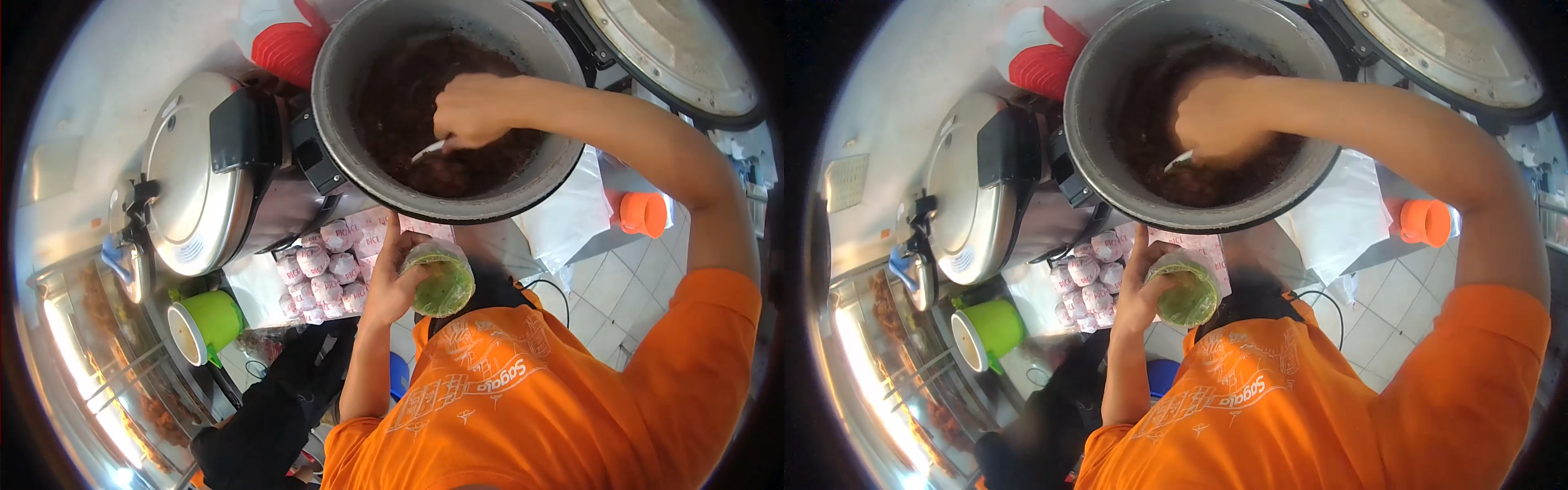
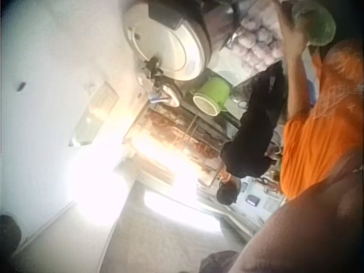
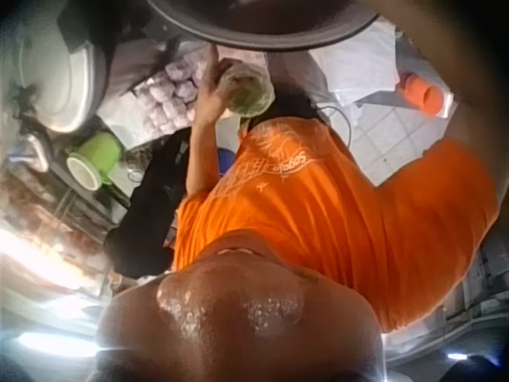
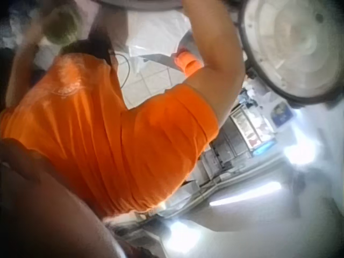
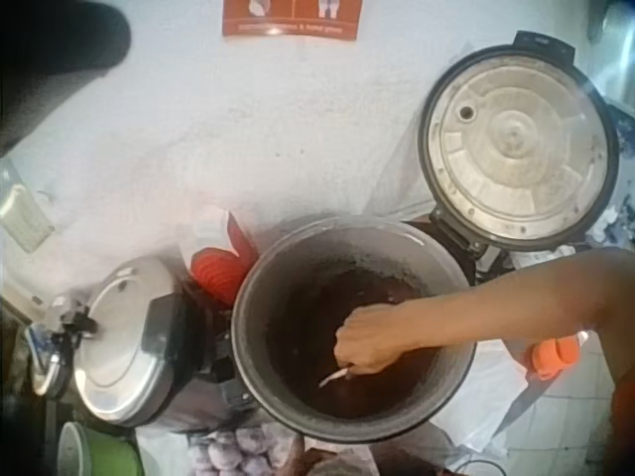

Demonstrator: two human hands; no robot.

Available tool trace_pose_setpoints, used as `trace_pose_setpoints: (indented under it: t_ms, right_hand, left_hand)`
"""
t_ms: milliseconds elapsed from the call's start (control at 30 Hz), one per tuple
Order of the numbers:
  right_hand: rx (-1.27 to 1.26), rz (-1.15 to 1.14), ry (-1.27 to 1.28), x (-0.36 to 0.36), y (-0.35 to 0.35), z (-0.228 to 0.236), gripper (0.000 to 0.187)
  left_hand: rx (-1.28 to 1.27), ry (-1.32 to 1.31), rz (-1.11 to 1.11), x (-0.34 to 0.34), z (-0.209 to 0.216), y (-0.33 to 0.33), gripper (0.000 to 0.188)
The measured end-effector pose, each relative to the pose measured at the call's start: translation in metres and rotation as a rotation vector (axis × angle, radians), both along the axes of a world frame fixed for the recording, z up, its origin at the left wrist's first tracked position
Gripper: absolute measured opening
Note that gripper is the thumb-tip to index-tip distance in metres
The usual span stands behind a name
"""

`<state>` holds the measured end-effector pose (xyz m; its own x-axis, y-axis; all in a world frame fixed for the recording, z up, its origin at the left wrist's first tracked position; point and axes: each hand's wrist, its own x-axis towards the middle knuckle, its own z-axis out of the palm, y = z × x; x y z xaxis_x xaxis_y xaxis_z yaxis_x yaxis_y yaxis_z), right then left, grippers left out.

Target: Wrapping measured portions of rice in paper to create individual rice balls.

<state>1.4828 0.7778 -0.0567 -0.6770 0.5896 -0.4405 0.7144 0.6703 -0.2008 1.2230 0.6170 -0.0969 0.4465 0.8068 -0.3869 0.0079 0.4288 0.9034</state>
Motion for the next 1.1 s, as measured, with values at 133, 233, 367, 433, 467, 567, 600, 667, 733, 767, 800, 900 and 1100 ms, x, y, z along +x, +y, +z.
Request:
trace_pose_setpoints:
  t_ms: [133,233,367,433,467,567,600,667,733,767,800,900,1100]
  right_hand:
    - [0.232,-0.055,0.004,0.006,0.035,-0.005,0.027]
    - [0.092,-0.200,-0.099,-0.007,0.051,-0.034,0.031]
    - [0.060,-0.209,-0.058,-0.014,0.053,-0.053,0.035]
    - [0.131,-0.122,0.065,-0.019,0.038,-0.019,0.039]
    - [0.138,-0.111,0.074,-0.021,0.033,-0.012,0.039]
    - [0.063,-0.161,0.033,-0.032,0.031,0.000,0.040]
    - [0.072,-0.155,0.023,-0.033,0.028,0.004,0.040]
    - [0.076,-0.015,0.051,-0.035,0.025,0.014,0.041]
    - [0.116,-0.002,0.020,-0.023,0.037,-0.015,0.043]
    - [0.095,0.001,0.012,-0.027,0.033,-0.014,0.044]
    - [0.074,0.001,0.004,-0.029,0.028,-0.015,0.044]
    - [0.128,-0.036,-0.018,-0.037,0.020,-0.038,0.045]
    - [-0.025,-0.056,-0.007,-0.021,-0.004,-0.025,0.039]
  left_hand:
    - [0.037,0.109,-0.104,0.003,0.012,-0.008,0.096]
    - [0.027,0.040,-0.097,0.013,0.014,-0.021,0.092]
    - [0.036,0.042,-0.109,0.016,0.010,-0.017,0.091]
    - [0.040,0.025,-0.112,0.023,0.015,-0.011,0.089]
    - [0.035,-0.012,-0.135,0.029,0.016,-0.011,0.088]
    - [0.047,-0.008,-0.076,0.028,0.017,-0.016,0.085]
    - [0.036,-0.006,-0.051,0.029,0.020,-0.018,0.084]
    - [0.060,-0.014,-0.032,0.026,0.011,-0.021,0.083]
    - [0.077,-0.019,-0.012,0.031,0.009,-0.020,0.081]
    - [0.090,-0.019,-0.018,0.032,0.009,-0.018,0.081]
    - [0.102,-0.017,-0.026,0.033,0.012,-0.018,0.080]
    - [0.107,-0.034,0.020,0.030,0.004,-0.025,0.083]
    - [0.144,-0.028,0.055,0.038,-0.003,-0.028,0.086]
